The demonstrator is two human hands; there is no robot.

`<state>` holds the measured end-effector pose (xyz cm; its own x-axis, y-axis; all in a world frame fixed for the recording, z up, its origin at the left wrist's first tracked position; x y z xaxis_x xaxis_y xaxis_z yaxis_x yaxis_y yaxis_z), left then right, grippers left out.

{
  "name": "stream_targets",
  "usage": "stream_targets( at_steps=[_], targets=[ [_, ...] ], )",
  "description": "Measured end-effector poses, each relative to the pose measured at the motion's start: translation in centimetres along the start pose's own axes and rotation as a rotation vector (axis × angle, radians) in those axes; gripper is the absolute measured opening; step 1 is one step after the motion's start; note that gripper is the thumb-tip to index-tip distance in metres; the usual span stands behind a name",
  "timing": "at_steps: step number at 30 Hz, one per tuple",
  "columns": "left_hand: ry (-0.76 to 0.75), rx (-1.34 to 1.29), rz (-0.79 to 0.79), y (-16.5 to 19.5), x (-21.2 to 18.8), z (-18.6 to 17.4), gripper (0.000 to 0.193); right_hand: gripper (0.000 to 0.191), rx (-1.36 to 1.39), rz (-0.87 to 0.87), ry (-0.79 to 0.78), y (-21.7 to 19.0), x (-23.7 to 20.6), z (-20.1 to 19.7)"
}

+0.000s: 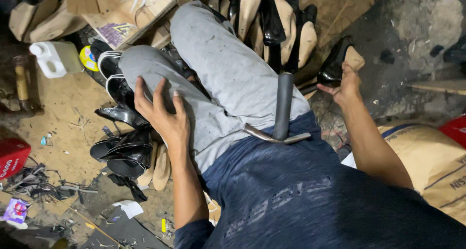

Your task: The person sits on the floor with a black shoe upper over a wooden last on their lap. They hammer the upper and its edge with a cobbler's hammer, use pincers to grip and pull the material, turn the shoe over repeatedly, and finally pull the wooden last out of the shoe.

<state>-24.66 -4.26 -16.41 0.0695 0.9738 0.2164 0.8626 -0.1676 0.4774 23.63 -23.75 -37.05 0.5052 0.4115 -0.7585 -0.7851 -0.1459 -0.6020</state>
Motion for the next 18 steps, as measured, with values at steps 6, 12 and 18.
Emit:
stream_targets(
  at_steps=[6,12,18],
  targets=[
    [-0.029,0.016,0.014,0.2,0.0,1.0,0.039,0.039,-0.104,-0.004,0.115,3.6,-1.1,-0.9],
    [-0.018,0.026,0.001,0.5,-0.4,1.1,0.039,0.035,-0.219,-0.11,0.091,6.7,0.6,1.7],
    [0.003,0.015,-0.009,0.0,-1.0,0.9,0.038,0.024,-0.091,0.175,0.095,10.3,1.1,0.6]
  ],
)
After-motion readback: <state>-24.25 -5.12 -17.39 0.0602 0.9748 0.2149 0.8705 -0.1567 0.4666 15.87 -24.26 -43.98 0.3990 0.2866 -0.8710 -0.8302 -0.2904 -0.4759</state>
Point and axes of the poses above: each hand's wrist, its own x-axis towards the middle knuckle, its own z-axis out of the palm, y = z × x, the point moved 7 cm from there along x, towards the middle knuckle, and after that the axes turned 12 degrees about x, right-handed, at the moved point
